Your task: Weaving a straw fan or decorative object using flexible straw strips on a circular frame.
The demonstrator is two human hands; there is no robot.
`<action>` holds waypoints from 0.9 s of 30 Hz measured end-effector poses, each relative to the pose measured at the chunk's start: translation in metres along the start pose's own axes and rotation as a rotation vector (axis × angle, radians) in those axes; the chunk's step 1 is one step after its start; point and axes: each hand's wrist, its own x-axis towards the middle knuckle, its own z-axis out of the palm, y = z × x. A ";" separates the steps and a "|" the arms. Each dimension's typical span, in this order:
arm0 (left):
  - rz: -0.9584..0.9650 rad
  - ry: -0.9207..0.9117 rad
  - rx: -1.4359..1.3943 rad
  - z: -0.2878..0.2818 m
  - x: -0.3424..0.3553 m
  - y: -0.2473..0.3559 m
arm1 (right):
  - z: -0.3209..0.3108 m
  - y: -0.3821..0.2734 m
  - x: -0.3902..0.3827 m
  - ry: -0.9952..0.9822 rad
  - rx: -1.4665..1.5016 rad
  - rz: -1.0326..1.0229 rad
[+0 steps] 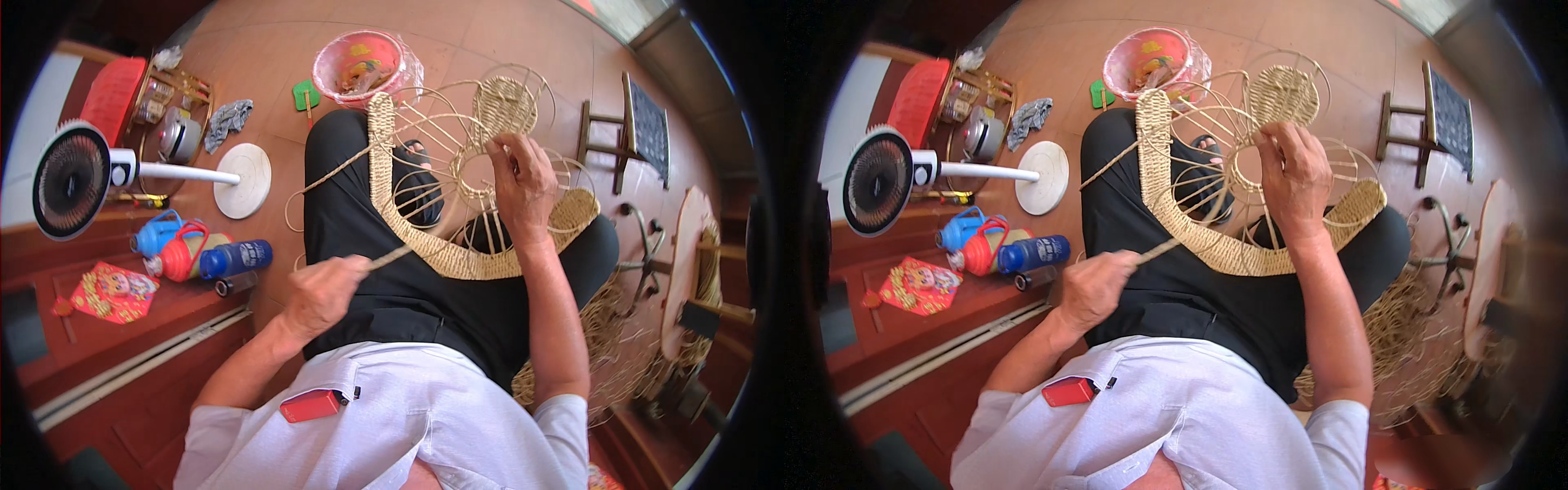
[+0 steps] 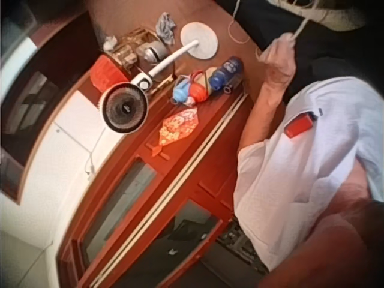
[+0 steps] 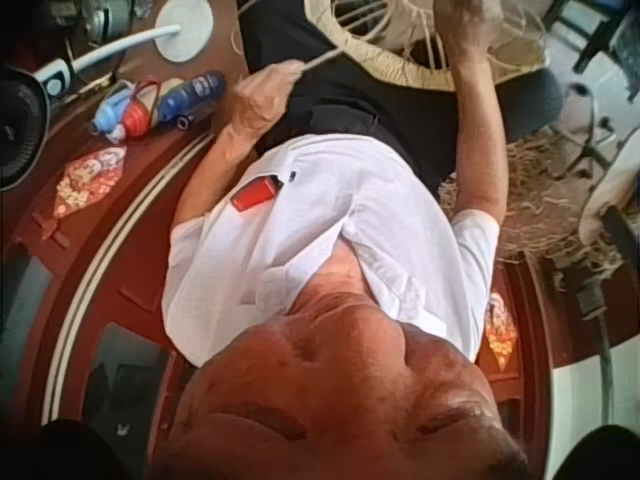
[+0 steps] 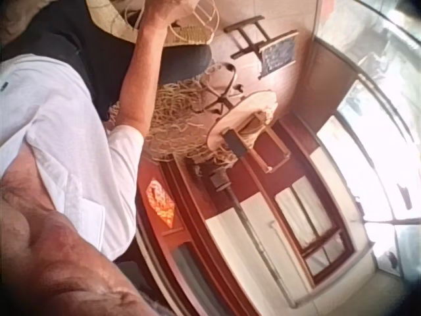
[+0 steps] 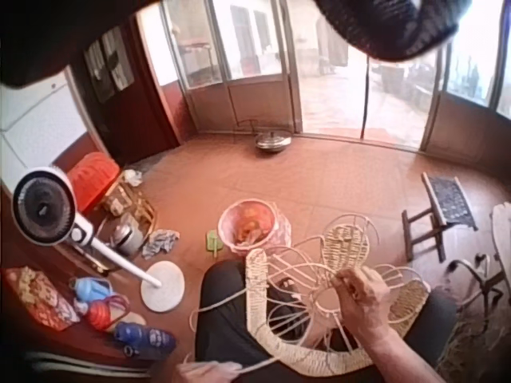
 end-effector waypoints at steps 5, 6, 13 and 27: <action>-0.590 0.053 0.461 -0.071 -0.037 -0.105 | -0.004 0.009 -0.004 -0.001 -0.089 -0.085; -0.577 0.065 0.596 -0.090 -0.052 -0.141 | -0.005 0.008 -0.005 0.009 -0.088 -0.075; -0.266 0.111 0.564 -0.100 0.026 -0.100 | -0.009 0.001 -0.011 -0.060 -0.109 -0.153; -0.566 0.025 -1.732 0.093 0.201 0.036 | -0.010 -0.001 -0.010 -0.123 -0.170 -0.082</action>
